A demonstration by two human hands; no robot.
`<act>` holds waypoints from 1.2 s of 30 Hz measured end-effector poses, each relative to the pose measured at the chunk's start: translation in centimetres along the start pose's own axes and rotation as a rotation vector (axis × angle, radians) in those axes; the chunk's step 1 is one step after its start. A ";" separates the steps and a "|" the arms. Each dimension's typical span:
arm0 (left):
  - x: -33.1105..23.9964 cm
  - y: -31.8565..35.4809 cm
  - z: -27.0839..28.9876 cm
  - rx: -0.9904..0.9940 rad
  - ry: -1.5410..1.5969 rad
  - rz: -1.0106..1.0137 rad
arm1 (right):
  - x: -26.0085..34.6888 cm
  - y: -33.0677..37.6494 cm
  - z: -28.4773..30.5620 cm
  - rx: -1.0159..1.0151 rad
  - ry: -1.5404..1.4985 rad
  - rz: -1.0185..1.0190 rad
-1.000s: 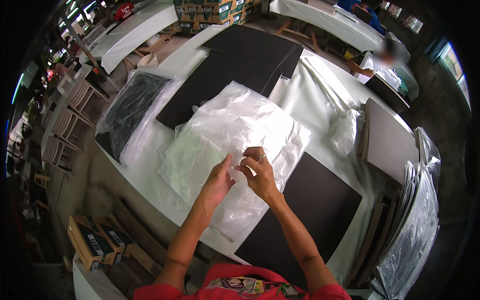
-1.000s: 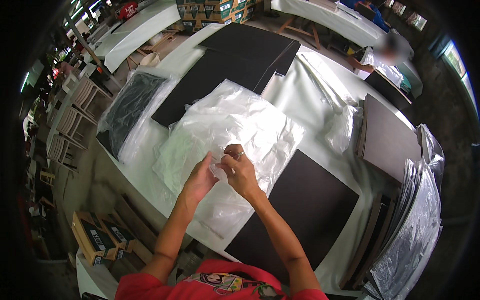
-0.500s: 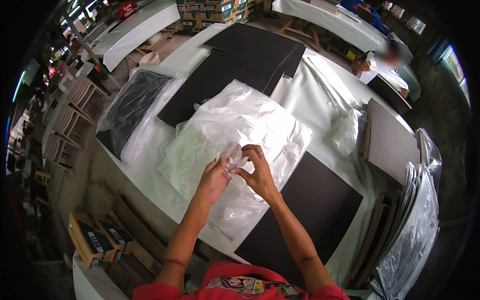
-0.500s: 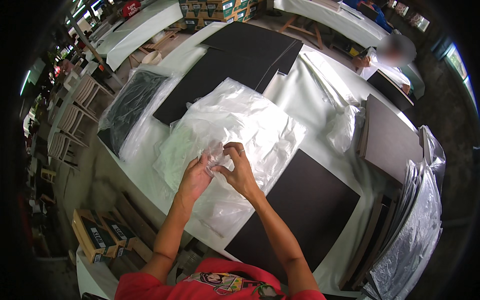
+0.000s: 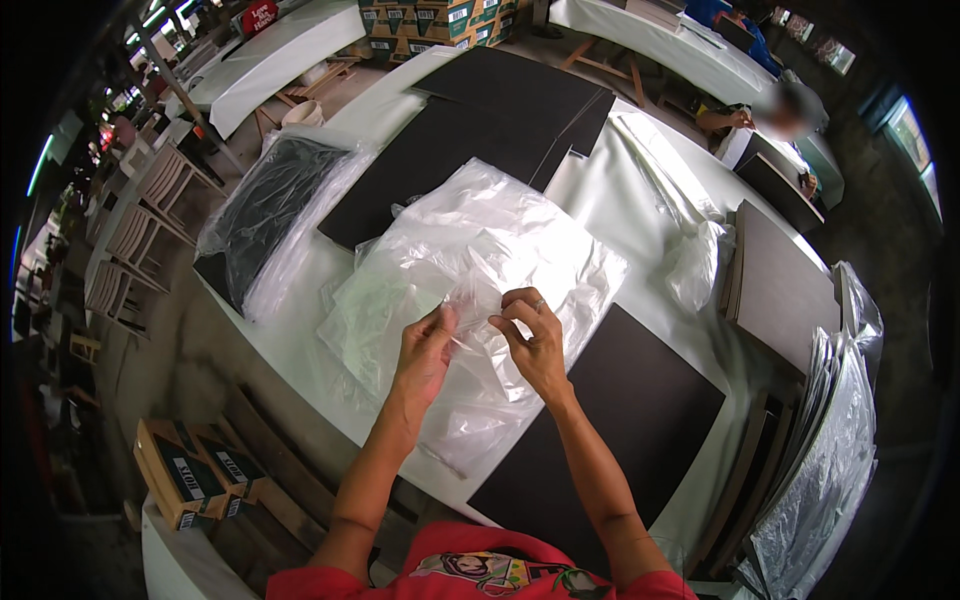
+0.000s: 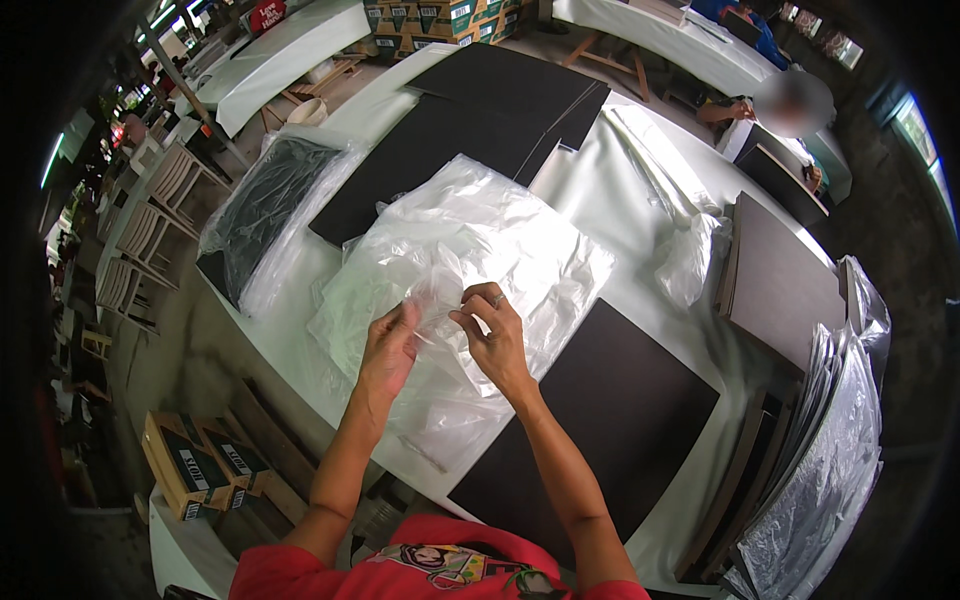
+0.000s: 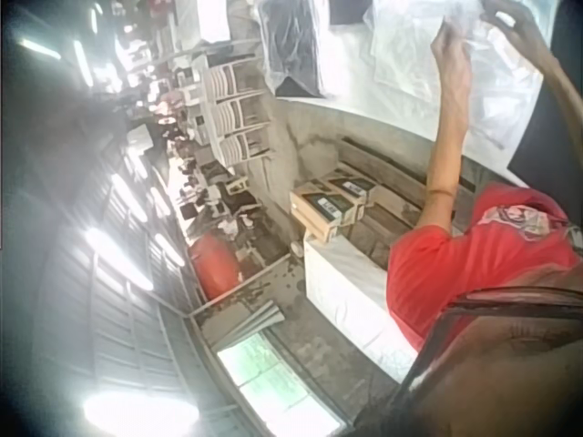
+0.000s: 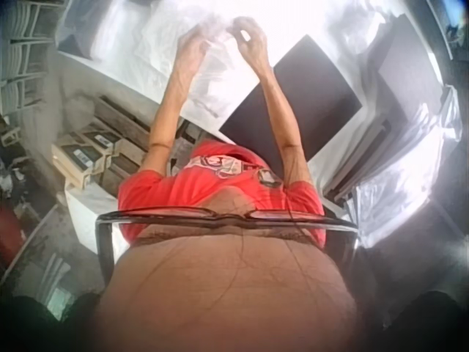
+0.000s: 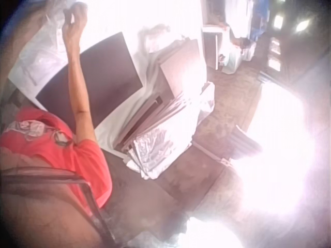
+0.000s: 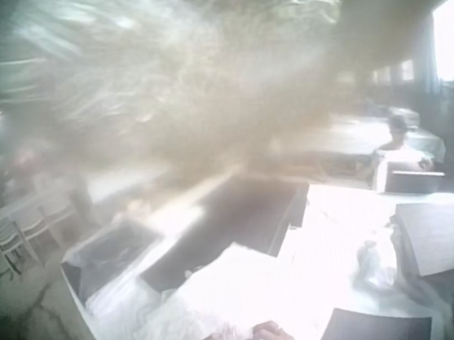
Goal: The person wraps several rectangular black panels in plastic sheets, sliding each panel into a sleeve or folding the plastic around it by hand.
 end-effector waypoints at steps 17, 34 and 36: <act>0.2 0.4 -0.4 0.080 -0.005 0.083 | 1.9 0.3 0.3 0.026 0.034 0.145; -1.5 1.0 -1.5 0.066 0.114 0.101 | 1.6 -0.5 1.7 0.083 -0.126 0.060; -1.4 0.7 -0.6 0.098 0.142 0.075 | 1.5 0.6 1.1 0.290 -0.079 0.208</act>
Point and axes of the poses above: each hand's wrist, its own y-axis away from the middle knuckle, its own z-axis out of the back of the hand, x = y × z, the point moved 2 cm from there along -y, towards the middle knuckle, and after that the axes turned 14 degrees about -x, right-handed, at the moved point
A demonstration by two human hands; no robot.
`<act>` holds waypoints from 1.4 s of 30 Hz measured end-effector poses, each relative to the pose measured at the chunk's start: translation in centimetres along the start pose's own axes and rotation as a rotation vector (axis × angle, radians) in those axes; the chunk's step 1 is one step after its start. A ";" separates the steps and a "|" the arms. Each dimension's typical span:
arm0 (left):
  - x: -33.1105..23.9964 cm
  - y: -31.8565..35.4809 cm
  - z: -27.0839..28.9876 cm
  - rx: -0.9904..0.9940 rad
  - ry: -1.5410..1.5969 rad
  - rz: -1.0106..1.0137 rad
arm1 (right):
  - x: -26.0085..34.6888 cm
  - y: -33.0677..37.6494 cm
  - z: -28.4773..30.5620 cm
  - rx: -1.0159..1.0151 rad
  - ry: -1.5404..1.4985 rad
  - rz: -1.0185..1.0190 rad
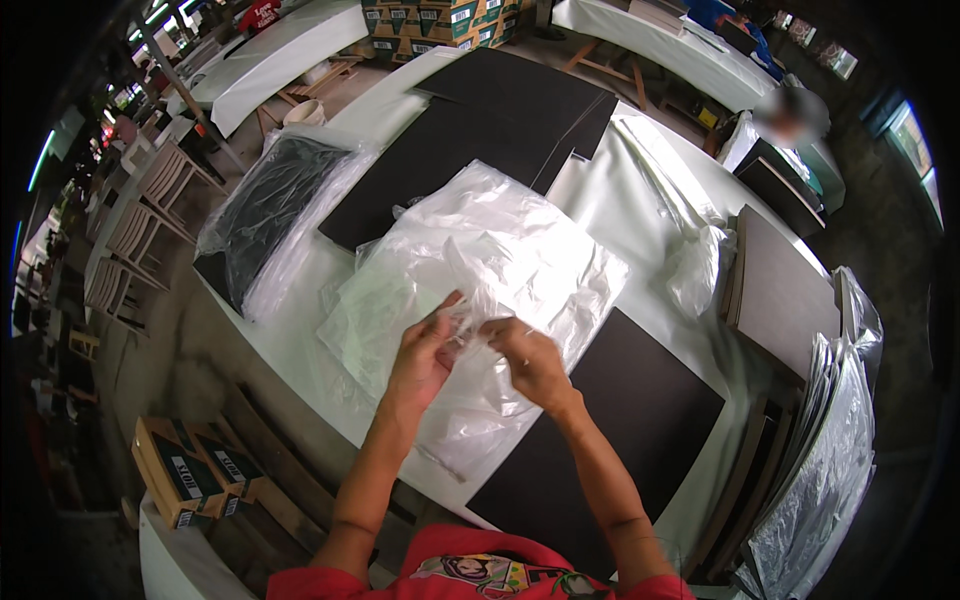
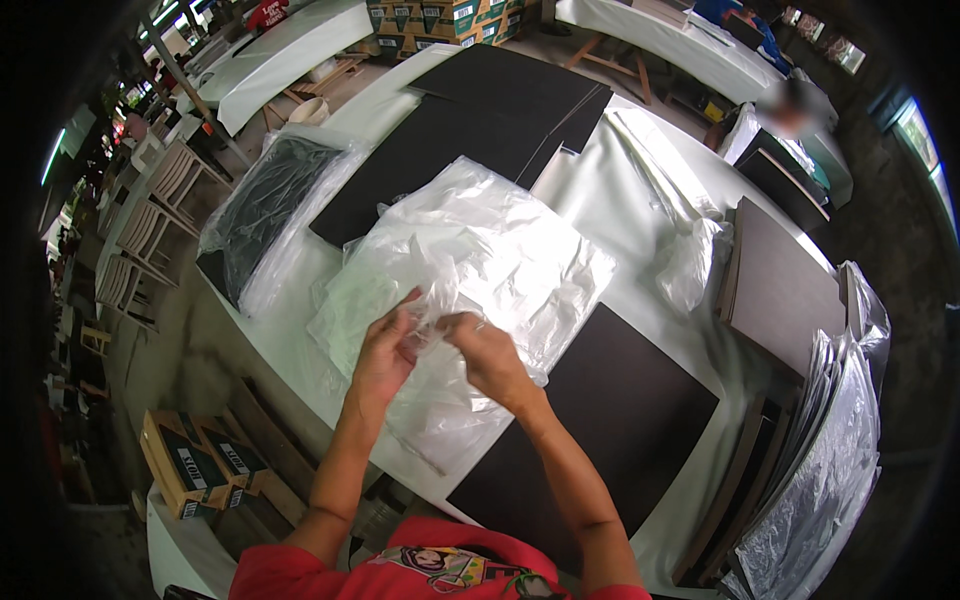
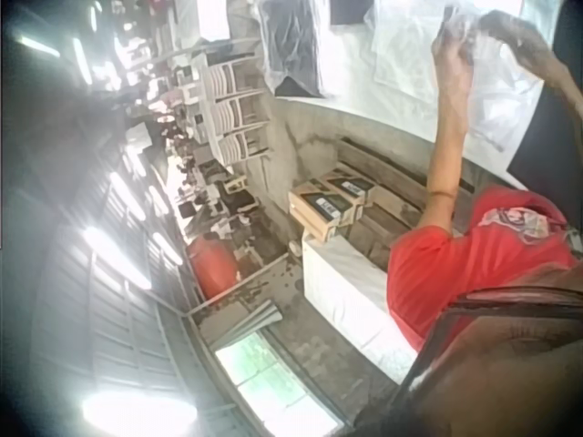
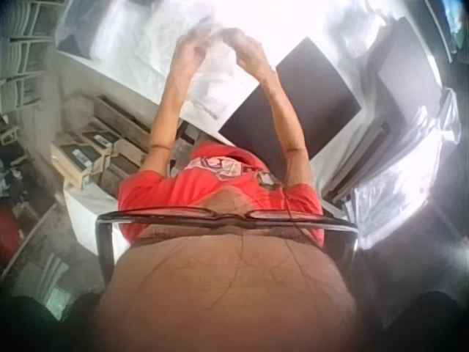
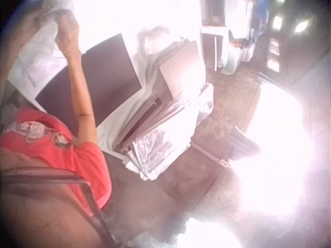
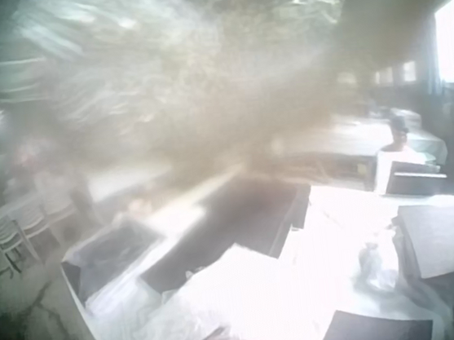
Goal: The person wraps several rectangular black panels in plastic sheets, sliding each panel into a sleeve or folding the plastic around it by hand.
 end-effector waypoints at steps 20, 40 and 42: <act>-16.0 13.5 7.4 -0.155 -0.648 -0.709 | -12.8 -2.3 3.2 0.077 0.989 -0.193; 10.7 22.7 -14.3 0.630 -0.104 0.788 | 24.1 15.7 19.3 0.117 0.569 0.115; 11.9 23.7 -14.2 0.729 -0.088 0.771 | 25.2 17.2 19.8 0.138 0.576 0.163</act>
Point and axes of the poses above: each hand's wrist, its own y-axis away from the middle knuckle, its own z-axis out of the back of the hand, x = y × z, the point moved 2 cm from there along -y, towards the middle knuckle, and after that the axes turned 14 degrees about -x, right-handed, at the moved point
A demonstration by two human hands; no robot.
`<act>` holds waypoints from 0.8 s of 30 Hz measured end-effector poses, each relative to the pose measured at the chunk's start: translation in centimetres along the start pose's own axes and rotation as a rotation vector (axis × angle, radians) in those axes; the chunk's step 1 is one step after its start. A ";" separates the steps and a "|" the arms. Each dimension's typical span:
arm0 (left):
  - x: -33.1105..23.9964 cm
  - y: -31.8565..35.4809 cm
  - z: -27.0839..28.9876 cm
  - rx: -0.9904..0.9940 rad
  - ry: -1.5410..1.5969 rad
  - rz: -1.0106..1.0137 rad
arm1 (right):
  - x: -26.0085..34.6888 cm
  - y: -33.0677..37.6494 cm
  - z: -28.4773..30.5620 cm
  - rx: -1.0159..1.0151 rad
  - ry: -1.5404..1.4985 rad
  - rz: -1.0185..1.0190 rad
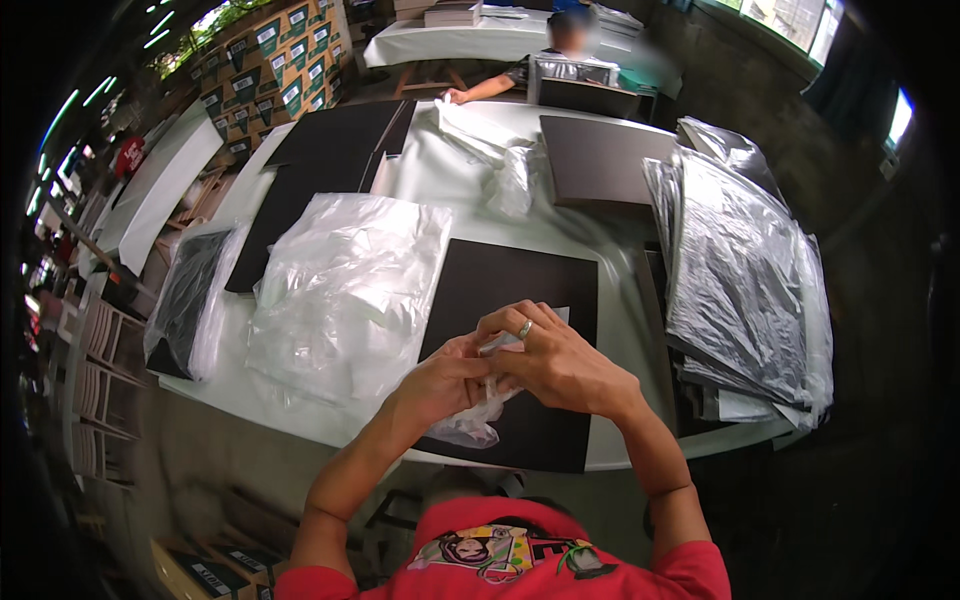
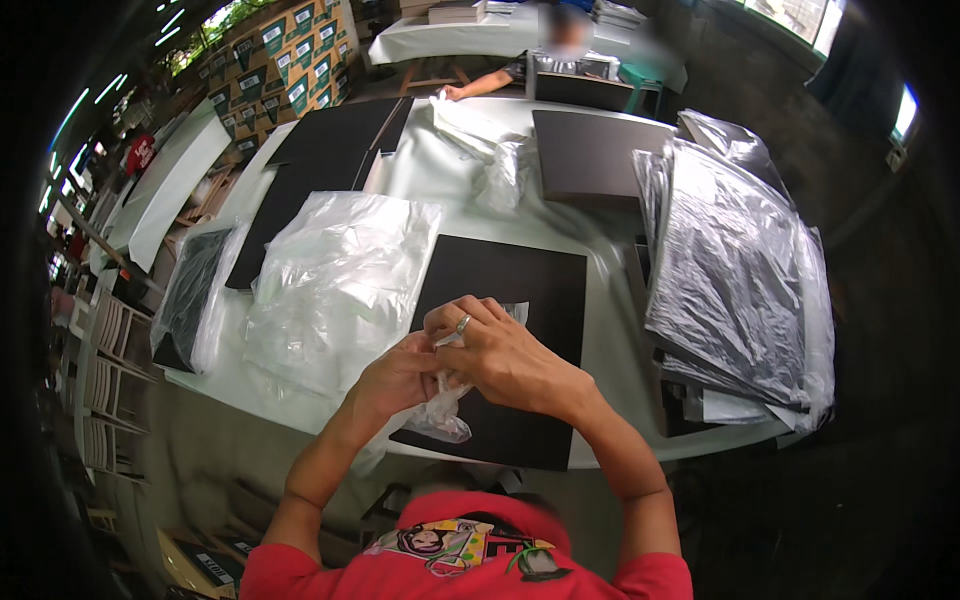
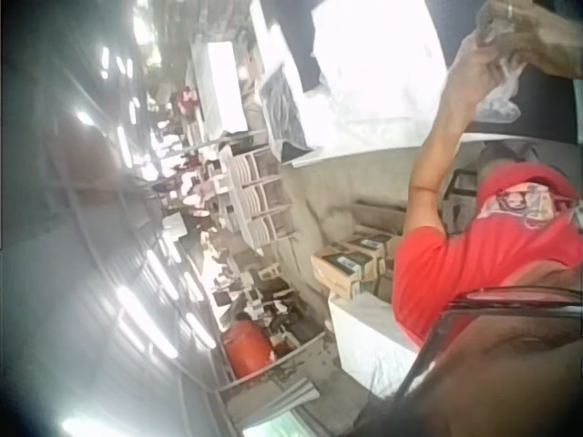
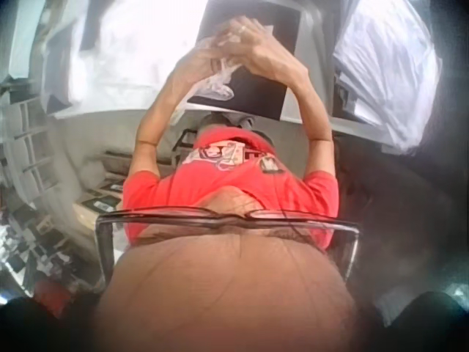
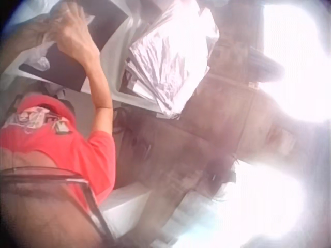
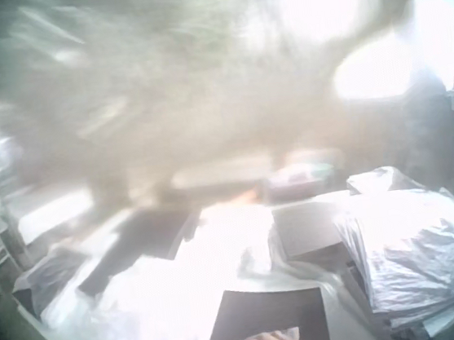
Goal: The person wraps several rectangular black panels in plastic sheets, sliding each panel into a sleeve or folding the plastic around it by hand.
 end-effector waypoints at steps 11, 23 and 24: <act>5.8 -1.4 -1.5 -0.119 -0.525 -0.310 | 1.6 5.4 5.2 -0.282 -0.440 -0.313; 8.5 -3.3 -5.2 0.221 -1.433 -0.357 | -1.3 6.1 5.4 -0.426 -0.339 -0.695; 7.4 -2.8 -4.8 0.190 -1.344 -0.225 | -2.0 6.7 7.2 -0.305 -0.471 -0.654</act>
Point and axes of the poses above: each hand's wrist, its own y-axis away from the middle knuckle, its own z-axis out of the back of the hand, x = y × z, the point moved 2 cm from there along -y, towards the middle knuckle, and after that the axes turned 14 degrees about -x, right-handed, at the moved point
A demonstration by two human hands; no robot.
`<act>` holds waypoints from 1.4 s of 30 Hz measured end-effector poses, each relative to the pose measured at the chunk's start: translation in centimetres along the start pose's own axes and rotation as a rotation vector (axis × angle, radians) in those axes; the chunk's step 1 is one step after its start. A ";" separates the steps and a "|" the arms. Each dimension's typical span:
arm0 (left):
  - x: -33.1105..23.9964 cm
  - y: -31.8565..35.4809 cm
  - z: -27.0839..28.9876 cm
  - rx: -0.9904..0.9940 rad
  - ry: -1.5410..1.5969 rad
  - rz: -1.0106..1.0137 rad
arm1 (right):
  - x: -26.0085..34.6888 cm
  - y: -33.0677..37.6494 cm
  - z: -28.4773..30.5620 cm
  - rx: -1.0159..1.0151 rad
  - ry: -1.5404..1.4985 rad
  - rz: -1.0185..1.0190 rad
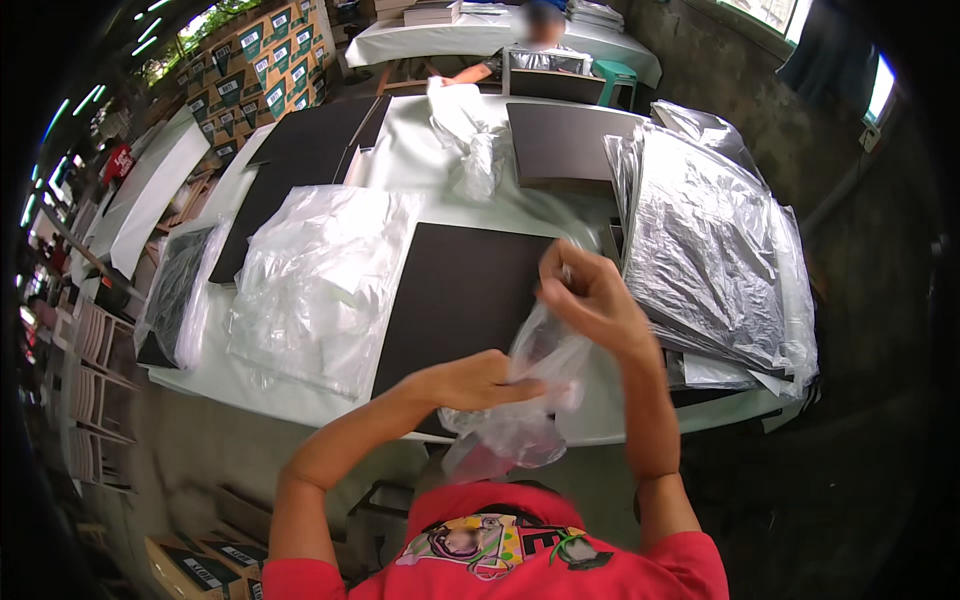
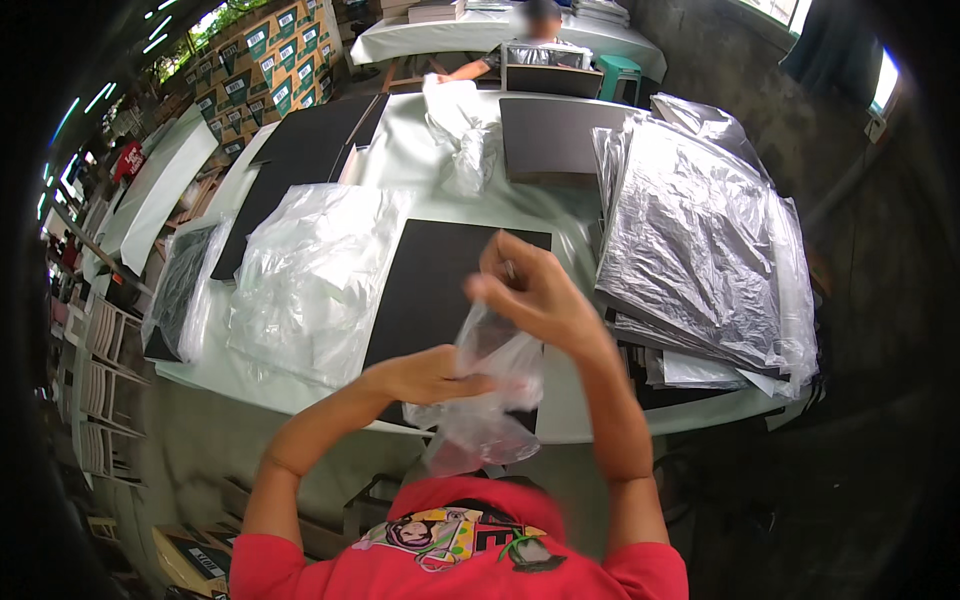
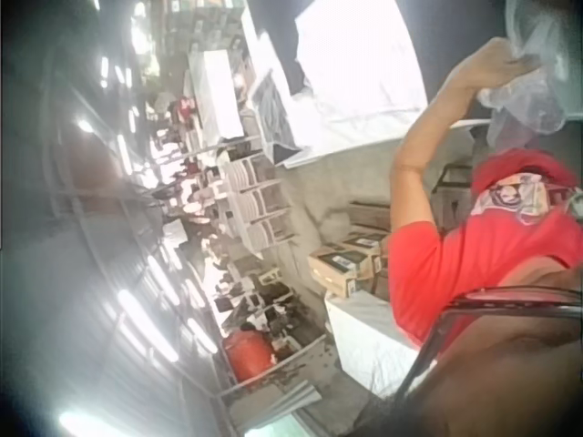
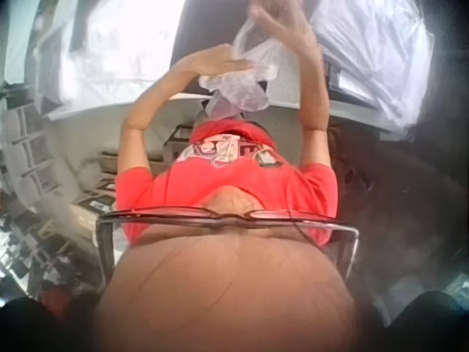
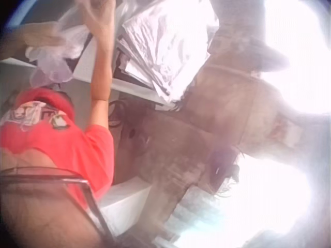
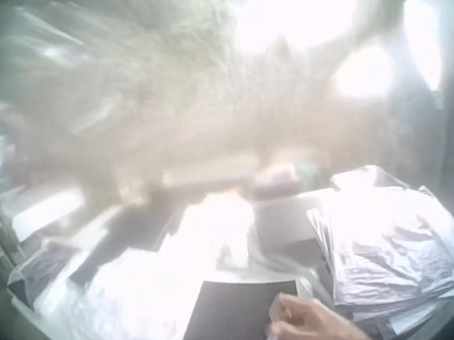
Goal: The person wraps several rectangular black panels in plastic sheets, sliding each panel into a sleeve or folding the plastic around it by hand.
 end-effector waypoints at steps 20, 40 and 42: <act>4.5 1.2 20.0 0.981 2.152 -1.035 | -18.9 3.3 -4.5 0.632 -0.998 -0.676; 6.9 -2.0 25.9 0.123 1.678 -1.179 | -22.6 -8.7 -1.7 -0.305 -0.544 -0.694; 7.6 -3.0 27.8 0.207 1.778 -1.360 | -22.7 -8.9 -1.9 -0.301 -0.668 -0.619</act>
Point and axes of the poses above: each hand's wrist, its own y-axis away from the middle knuckle, its own z-axis out of the back of the hand, x = y × z, the point moved 2 cm from there along -y, towards the middle knuckle, and after that the axes turned 14 degrees about -x, right-handed, at the moved point
